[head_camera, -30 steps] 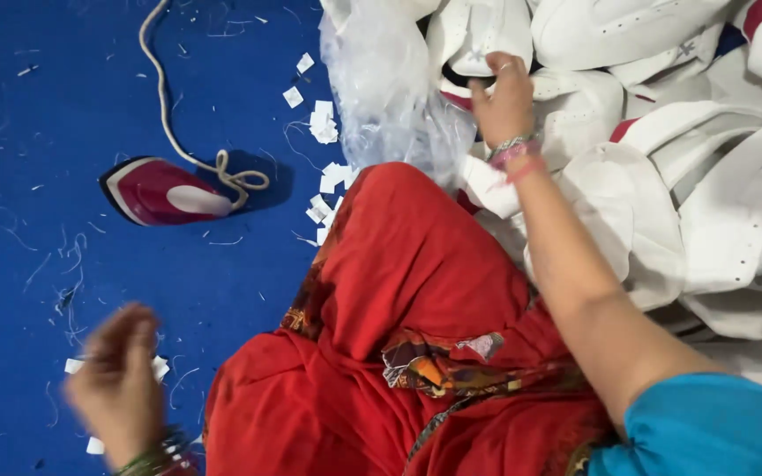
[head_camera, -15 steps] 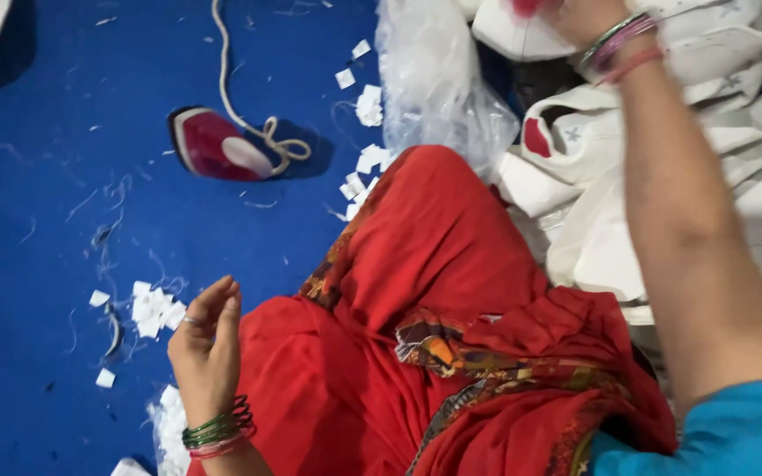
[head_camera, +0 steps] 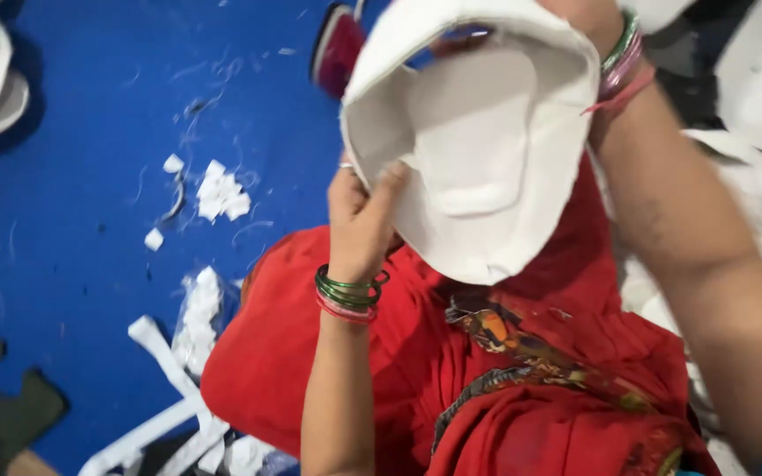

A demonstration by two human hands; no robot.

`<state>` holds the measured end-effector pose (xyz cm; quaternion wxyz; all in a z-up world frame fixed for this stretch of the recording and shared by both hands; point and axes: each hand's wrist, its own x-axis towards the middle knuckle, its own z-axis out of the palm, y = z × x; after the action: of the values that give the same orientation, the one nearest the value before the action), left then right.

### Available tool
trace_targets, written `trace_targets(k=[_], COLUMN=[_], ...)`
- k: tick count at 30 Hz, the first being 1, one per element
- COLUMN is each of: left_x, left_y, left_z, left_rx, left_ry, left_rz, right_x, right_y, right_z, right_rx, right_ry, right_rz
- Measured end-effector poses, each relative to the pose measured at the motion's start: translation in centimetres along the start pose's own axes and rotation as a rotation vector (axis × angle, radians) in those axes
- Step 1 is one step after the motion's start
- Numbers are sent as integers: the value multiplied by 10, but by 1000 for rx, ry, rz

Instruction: The person irons white fabric pieces on their lap using a red and white iron. They repeatedly pick up a piece, iron it, and place it aside on a pile of similar items.

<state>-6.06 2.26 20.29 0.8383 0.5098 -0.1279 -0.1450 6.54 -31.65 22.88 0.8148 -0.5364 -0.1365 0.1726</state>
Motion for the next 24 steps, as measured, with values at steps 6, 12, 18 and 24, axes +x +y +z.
trace_targets(k=[6, 12, 18, 24], left_x=[-31, -37, -35, -13], left_y=[-11, 0, -2, 14], left_z=[-55, -55, -55, -73], left_rx=[76, 1110, 1474, 1198], left_ry=[464, 725, 430, 4], left_rz=[219, 325, 271, -433], right_x=[-18, -23, -17, -16], right_y=[123, 173, 156, 87], right_z=[122, 158, 151, 194], right_rx=[504, 650, 549, -812], right_ry=[-50, 128, 134, 152], right_rz=[9, 207, 305, -189])
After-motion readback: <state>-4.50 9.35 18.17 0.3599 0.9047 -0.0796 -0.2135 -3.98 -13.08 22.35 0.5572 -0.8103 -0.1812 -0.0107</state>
